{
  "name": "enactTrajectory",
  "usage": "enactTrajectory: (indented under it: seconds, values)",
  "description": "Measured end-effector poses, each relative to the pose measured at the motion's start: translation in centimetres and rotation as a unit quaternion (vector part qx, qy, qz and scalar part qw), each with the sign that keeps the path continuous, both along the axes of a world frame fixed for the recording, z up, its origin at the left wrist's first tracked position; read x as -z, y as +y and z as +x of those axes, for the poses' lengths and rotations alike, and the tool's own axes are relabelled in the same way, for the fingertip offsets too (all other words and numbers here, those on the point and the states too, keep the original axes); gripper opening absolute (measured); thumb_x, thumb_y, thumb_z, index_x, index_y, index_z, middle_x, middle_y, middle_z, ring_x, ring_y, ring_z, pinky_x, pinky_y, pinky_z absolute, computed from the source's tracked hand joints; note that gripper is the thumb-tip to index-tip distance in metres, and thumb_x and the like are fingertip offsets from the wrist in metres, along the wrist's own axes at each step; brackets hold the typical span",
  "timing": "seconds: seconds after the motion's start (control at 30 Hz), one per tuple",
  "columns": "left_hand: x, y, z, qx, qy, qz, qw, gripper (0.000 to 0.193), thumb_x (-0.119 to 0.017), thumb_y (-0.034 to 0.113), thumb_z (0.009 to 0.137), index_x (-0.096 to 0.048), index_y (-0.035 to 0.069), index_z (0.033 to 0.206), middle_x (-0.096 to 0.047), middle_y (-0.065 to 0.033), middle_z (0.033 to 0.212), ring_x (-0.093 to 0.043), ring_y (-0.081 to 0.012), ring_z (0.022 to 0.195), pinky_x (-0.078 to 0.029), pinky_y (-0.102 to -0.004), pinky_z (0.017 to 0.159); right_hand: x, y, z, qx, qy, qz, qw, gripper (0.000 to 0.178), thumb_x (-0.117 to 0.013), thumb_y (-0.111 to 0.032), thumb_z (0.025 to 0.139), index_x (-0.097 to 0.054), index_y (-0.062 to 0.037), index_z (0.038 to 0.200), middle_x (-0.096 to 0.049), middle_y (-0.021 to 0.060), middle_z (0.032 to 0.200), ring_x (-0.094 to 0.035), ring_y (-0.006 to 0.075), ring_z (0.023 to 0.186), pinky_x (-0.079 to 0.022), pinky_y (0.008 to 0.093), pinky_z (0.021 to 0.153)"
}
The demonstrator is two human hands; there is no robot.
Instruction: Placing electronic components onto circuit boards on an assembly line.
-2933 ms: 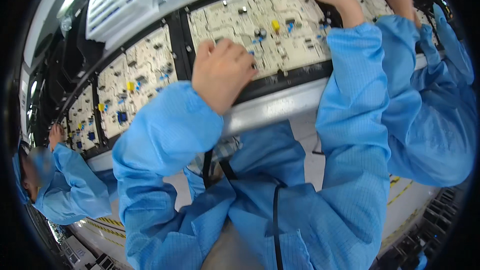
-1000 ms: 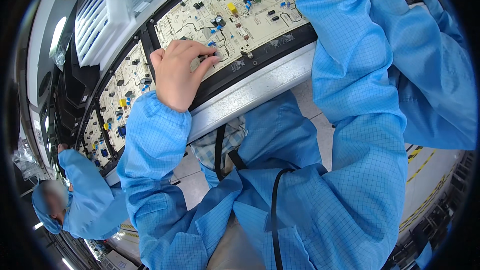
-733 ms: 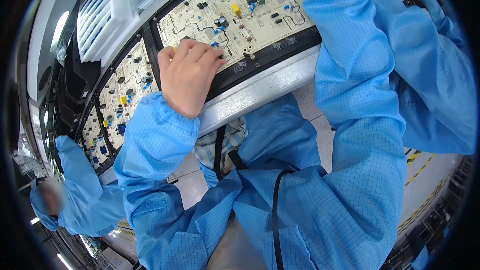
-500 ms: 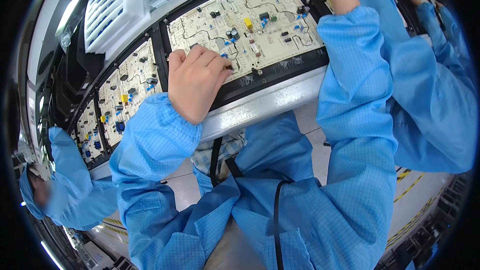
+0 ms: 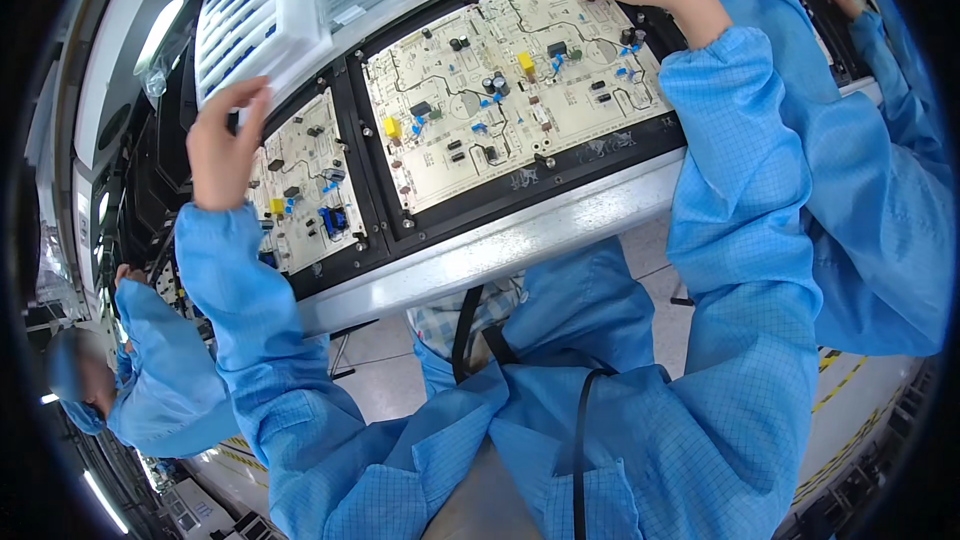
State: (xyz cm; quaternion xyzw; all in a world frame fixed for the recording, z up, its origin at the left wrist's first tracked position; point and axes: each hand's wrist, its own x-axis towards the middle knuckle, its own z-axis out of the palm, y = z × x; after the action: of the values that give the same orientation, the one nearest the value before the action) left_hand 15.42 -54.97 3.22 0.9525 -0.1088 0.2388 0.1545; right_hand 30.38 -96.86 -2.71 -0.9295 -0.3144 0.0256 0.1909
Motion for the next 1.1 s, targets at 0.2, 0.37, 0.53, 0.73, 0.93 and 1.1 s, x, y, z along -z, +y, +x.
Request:
enactTrajectory:
  seconds: [0.2, 0.37, 0.53, 0.73, 0.93, 1.1]
  values:
    - [0.3, 16.6, 5.1, -0.141, -0.075, -0.119, 0.980, 0.023, -0.057, 0.021, 0.095, -0.069, 0.007, 0.108, -0.070, -0.0082, 0.100, -0.066, -0.0140, 0.089, -0.049, -0.0276, 0.080, 0.4, 0.1, -0.2, -0.029, -0.011, 0.056, 0.998, 0.011, -0.069, -0.001, 0.077, -0.064, 0.0015, 0.086, -0.062, 0.0070, 0.072, -0.057, 0.0134, 0.067, -0.046, 0.0286, 0.061]
    - [4.3, 23.1, 9.3, -0.211, -0.108, -0.121, 0.964, 0.023, -0.055, 0.018, 0.094, -0.069, 0.007, 0.108, -0.070, -0.0090, 0.098, -0.066, -0.0170, 0.088, -0.049, -0.0276, 0.080, 0.0, 0.2, -0.7, -0.038, -0.010, 0.061, 0.997, 0.012, -0.069, 0.001, 0.076, -0.064, 0.0005, 0.087, -0.062, 0.0061, 0.073, -0.057, 0.0126, 0.068, -0.047, 0.0275, 0.062]
    - [5.5, 27.0, 10.5, -0.262, -0.199, -0.189, 0.925, 0.023, -0.055, 0.014, 0.091, -0.069, 0.003, 0.104, -0.070, -0.0122, 0.097, -0.066, -0.0226, 0.088, -0.050, -0.0310, 0.081, -0.1, 1.3, -0.5, -0.048, -0.018, 0.082, 0.995, 0.012, -0.068, 0.003, 0.074, -0.065, 0.0008, 0.086, -0.064, 0.0069, 0.073, -0.059, 0.0127, 0.067, -0.048, 0.0269, 0.063]
    - [2.1, 12.5, 11.6, -0.025, -0.240, 0.033, 0.970, 0.026, -0.066, 0.012, 0.082, -0.064, 0.006, 0.107, -0.061, -0.0174, 0.109, -0.055, -0.0355, 0.105, -0.043, -0.0427, 0.092, -0.4, 0.3, -1.5, -0.008, -0.003, 0.104, 0.995, 0.009, -0.067, 0.005, 0.074, -0.064, 0.0015, 0.081, -0.062, 0.0049, 0.067, -0.056, 0.0098, 0.062, -0.045, 0.0242, 0.059]
    - [2.7, 8.2, 14.2, -0.016, -0.077, 0.049, 0.996, 0.022, -0.064, 0.014, 0.087, -0.062, 0.007, 0.108, -0.059, -0.0134, 0.111, -0.056, -0.0341, 0.105, -0.045, -0.0401, 0.091, -1.5, 1.4, -2.1, 0.006, 0.017, 0.081, 0.997, 0.010, -0.068, 0.005, 0.072, -0.064, 0.0023, 0.080, -0.064, 0.0080, 0.071, -0.059, 0.0135, 0.066, -0.047, 0.0259, 0.062]
    - [2.9, 8.9, 15.8, -0.040, -0.068, 0.020, 0.997, 0.018, -0.060, 0.017, 0.090, -0.063, 0.005, 0.103, -0.060, -0.0117, 0.110, -0.058, -0.0336, 0.102, -0.047, -0.0389, 0.088, -3.1, 2.2, -3.3, 0.041, 0.039, 0.022, 0.998, 0.015, -0.069, 0.003, 0.071, -0.068, 0.0009, 0.086, -0.069, 0.0111, 0.082, -0.065, 0.0169, 0.073, -0.050, 0.0280, 0.067]
